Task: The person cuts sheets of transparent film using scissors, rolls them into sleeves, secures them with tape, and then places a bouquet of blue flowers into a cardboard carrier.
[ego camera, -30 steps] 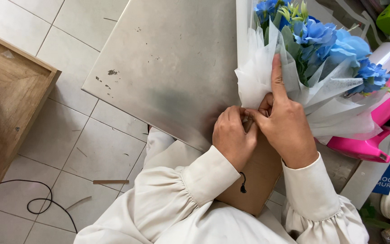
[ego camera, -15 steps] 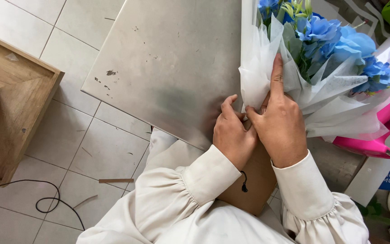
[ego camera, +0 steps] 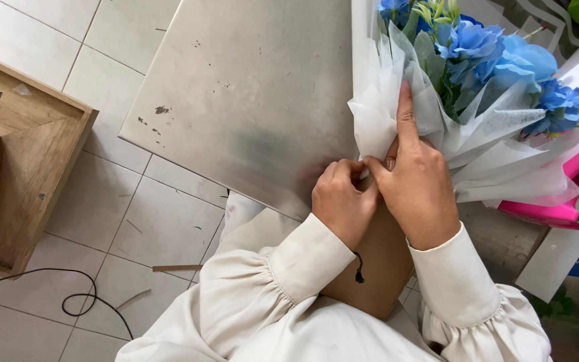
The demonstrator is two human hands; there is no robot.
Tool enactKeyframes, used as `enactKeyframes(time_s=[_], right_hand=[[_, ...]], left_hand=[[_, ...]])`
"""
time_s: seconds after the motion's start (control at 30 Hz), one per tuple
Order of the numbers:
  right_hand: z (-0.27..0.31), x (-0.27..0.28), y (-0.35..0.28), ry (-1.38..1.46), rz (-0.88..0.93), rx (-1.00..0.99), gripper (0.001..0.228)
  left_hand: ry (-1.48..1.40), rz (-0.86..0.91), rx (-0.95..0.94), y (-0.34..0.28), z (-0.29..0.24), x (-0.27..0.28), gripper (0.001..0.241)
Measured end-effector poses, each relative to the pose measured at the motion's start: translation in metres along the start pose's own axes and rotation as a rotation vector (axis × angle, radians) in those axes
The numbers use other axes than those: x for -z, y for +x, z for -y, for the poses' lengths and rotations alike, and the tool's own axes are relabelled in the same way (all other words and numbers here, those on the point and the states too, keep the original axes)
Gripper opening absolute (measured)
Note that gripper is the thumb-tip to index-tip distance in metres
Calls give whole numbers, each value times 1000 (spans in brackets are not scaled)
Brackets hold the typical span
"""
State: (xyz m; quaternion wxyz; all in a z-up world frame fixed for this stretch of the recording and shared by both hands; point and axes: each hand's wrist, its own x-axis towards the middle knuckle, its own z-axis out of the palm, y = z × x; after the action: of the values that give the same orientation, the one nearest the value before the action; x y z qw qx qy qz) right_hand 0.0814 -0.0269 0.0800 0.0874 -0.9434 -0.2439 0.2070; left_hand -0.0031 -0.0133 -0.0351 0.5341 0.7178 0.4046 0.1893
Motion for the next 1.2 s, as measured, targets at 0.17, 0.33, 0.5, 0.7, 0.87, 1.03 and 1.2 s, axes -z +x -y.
enactKeyframes(time_s=[0.17, 0.33, 0.5, 0.7, 0.87, 1.03, 1.2], right_hand=[[-2, 33, 0, 137, 256, -154, 98], [-33, 18, 0, 771, 282, 33, 96], [-27, 28, -5, 746, 271, -7, 97], [-17, 37, -7, 200, 206, -126, 99], [-18, 39, -1, 171, 237, -197, 102], [-27, 31, -3, 12, 190, -117, 97], [-27, 36, -9, 132, 242, -220, 89]], left_hand=[[18, -49, -154, 5, -2, 7, 18], [75, 317, 196, 17, -21, 24, 57], [86, 330, 159, 15, -15, 21, 59], [104, 302, 97, 12, -9, 17, 58], [119, 311, 100, 13, -12, 20, 55], [166, 308, -8, 12, -6, 19, 49], [56, 329, 82, 19, -34, 36, 38]])
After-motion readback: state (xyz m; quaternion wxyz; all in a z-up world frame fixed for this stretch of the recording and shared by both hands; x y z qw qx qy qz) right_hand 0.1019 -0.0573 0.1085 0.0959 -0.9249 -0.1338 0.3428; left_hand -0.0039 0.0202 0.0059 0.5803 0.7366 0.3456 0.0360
